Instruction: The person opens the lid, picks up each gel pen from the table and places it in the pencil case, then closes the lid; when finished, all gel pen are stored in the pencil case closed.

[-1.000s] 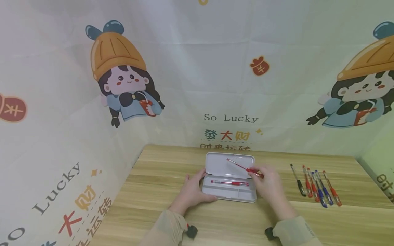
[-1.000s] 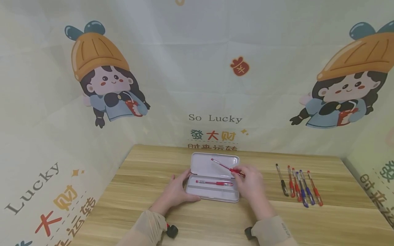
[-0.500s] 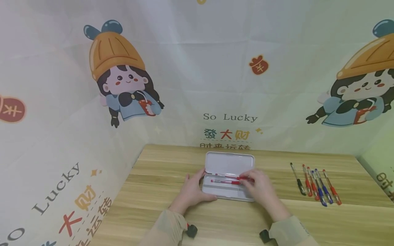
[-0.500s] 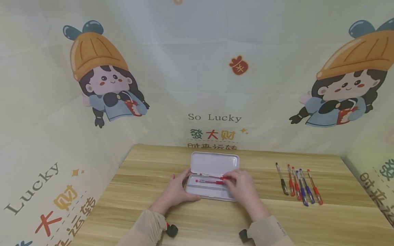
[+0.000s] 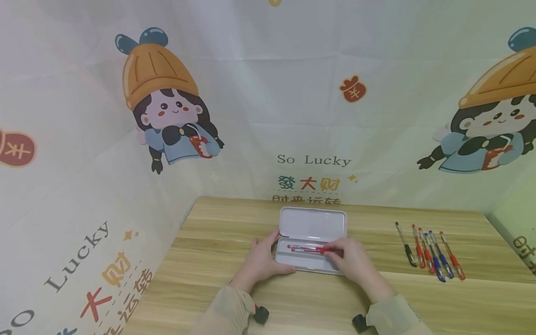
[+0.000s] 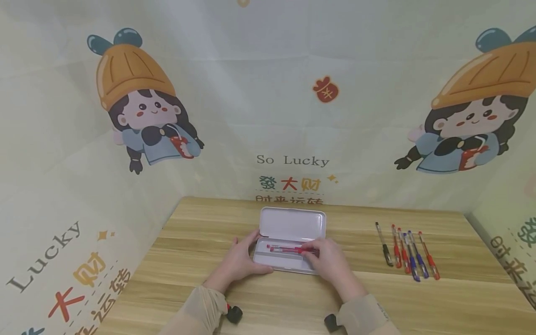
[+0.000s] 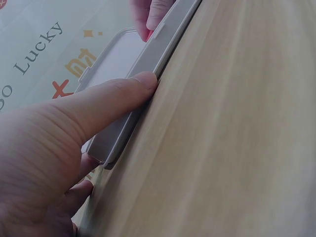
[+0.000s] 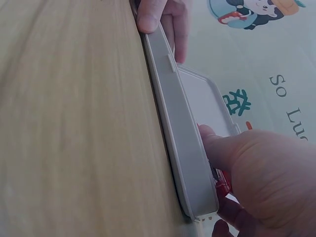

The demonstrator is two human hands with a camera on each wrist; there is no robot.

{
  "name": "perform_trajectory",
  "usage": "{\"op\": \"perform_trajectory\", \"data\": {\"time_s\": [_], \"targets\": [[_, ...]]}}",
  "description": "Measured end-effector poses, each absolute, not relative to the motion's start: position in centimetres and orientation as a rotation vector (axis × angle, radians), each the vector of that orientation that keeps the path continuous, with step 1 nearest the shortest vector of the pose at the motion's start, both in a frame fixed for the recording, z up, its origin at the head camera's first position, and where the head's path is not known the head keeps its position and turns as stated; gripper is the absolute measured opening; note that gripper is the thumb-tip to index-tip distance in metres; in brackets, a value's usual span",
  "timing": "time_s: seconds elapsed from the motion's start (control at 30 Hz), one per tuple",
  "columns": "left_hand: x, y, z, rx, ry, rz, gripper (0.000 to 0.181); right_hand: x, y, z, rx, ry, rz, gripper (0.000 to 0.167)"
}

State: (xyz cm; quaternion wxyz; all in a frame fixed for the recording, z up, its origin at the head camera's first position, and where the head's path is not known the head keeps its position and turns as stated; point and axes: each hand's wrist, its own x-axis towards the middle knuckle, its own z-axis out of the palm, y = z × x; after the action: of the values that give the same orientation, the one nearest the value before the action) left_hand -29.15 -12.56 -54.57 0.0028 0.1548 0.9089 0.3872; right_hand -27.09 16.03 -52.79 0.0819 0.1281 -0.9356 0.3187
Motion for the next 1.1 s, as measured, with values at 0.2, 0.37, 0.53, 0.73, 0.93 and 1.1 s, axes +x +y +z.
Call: {"op": "perform_trajectory", "data": {"time_s": [0.2, 0.37, 0.53, 0.73, 0.93, 1.1], "targets": [[-29.3, -12.7, -54.8, 0.491, 2.847, 1.227, 0.125, -27.1, 16.0, -52.9, 0.344, -2.840, 0.959, 0.012], [-29.3, -12.7, -54.9, 0.485, 2.849, 1.227, 0.125, -27.0, 16.0, -52.9, 0.355, -2.824, 0.960, 0.013], [-29.3, -12.7, -54.9, 0.491, 2.852, 1.224, 0.125, -27.2, 16.1, -52.9, 0.368, -2.767, 1.037, 0.014], [-29.2, -12.8, -54.8, 0.477, 2.841, 1.236, 0.126, -27.4, 16.8, -52.6, 0.355, -2.671, 1.079, 0.018], [-29.3, -12.7, -54.7, 0.486, 2.836, 1.249, 0.125, -27.7, 18.1, -51.8, 0.253, -2.649, 1.126, 0.024], [-29.4, -12.6, -54.8, 0.488, 2.846, 1.237, 0.125, -27.7, 19.7, -51.1, 0.199, -2.586, 1.140, 0.030]]}}
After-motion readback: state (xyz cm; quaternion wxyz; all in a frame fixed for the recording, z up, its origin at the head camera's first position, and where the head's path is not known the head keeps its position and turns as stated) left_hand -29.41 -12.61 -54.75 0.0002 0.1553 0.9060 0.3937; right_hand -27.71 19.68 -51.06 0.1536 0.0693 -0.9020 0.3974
